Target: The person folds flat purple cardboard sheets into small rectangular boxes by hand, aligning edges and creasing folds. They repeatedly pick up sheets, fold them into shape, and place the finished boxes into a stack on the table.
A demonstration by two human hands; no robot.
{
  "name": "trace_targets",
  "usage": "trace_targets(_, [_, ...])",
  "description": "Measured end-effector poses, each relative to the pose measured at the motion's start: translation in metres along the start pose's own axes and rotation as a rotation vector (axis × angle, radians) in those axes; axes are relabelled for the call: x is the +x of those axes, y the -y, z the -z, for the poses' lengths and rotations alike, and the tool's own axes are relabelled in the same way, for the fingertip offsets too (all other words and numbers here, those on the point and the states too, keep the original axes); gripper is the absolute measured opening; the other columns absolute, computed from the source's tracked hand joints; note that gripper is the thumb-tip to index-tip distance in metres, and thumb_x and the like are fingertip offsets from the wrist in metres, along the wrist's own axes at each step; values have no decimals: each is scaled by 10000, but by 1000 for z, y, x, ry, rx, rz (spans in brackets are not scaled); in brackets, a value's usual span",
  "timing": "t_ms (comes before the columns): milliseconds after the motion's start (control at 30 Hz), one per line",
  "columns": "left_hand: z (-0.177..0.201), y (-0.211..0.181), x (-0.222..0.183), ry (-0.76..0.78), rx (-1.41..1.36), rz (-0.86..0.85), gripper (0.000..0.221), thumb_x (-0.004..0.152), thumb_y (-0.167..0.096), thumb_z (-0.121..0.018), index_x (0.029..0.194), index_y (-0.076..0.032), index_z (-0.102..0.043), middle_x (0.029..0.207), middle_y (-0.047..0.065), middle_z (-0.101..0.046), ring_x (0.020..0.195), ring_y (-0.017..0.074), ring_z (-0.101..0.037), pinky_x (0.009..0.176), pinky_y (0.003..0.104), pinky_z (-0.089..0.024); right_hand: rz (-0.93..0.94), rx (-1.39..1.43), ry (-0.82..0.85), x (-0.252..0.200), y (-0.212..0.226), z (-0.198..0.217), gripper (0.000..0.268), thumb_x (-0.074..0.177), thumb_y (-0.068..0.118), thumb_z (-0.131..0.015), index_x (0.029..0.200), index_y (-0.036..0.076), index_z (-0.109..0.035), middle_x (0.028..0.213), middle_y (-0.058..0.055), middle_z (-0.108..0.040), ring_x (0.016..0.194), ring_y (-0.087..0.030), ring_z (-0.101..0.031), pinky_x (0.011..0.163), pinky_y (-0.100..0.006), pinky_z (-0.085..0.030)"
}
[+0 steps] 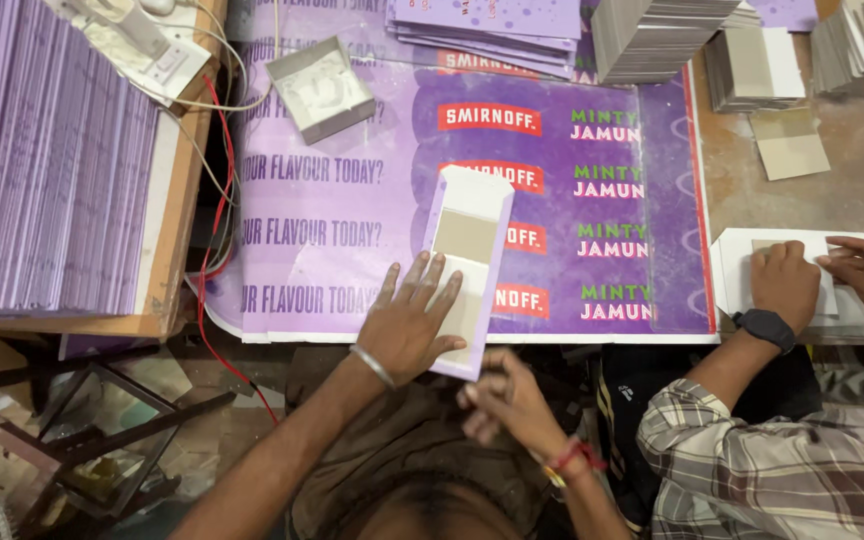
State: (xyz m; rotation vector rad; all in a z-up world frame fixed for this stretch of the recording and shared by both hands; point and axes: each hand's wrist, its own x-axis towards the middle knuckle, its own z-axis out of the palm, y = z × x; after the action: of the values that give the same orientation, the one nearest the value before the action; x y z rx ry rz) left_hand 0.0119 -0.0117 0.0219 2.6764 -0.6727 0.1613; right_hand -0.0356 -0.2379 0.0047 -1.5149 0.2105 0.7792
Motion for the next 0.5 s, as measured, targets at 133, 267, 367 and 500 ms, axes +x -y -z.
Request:
trace_targets(133, [-18, -6, -25, -63, -47, 49, 822, 950, -553, -554, 1558, -42, -340, 1554, 276, -421, 1475, 448, -352, 1178, 599, -240, 29, -280, -103, -16, 1, 33, 171, 941, 158, -685, 1036, 16, -673, 676, -80, -711, 458, -139, -621, 377, -260, -451])
trace_targets(267, [-9, -11, -9, -98, -244, 170, 779, 909, -369, -689, 1558, -94, -357, 1371, 217, -582, 1285, 396, -539, 1057, 548, -434, 556, -683, -449, 30, 39, 46, 127, 950, 193, -708, 1013, 87, -740, 722, -1, -722, 591, -78, -652, 509, -247, -512])
trace_targets(367, [-5, 9, 16, -111, -391, 262, 814, 906, -201, -748, 1596, -143, -322, 1270, 173, -662, 1098, 355, -648, 889, 467, -553, 608, -816, -507, 85, 73, 51, 135, 945, 237, -760, 1016, 122, -753, 847, -12, -727, 692, -101, -656, 590, -264, -559])
trace_targets(500, [-9, 65, 70, -152, -319, 162, 1081, 777, -121, -827, 1619, -146, -148, 1269, 234, -629, 1039, 414, -665, 832, 472, -573, 791, -952, -486, 133, 104, 67, 320, 809, 218, -856, 1058, 66, -725, 995, -67, -726, 832, -189, -675, 733, -327, -567])
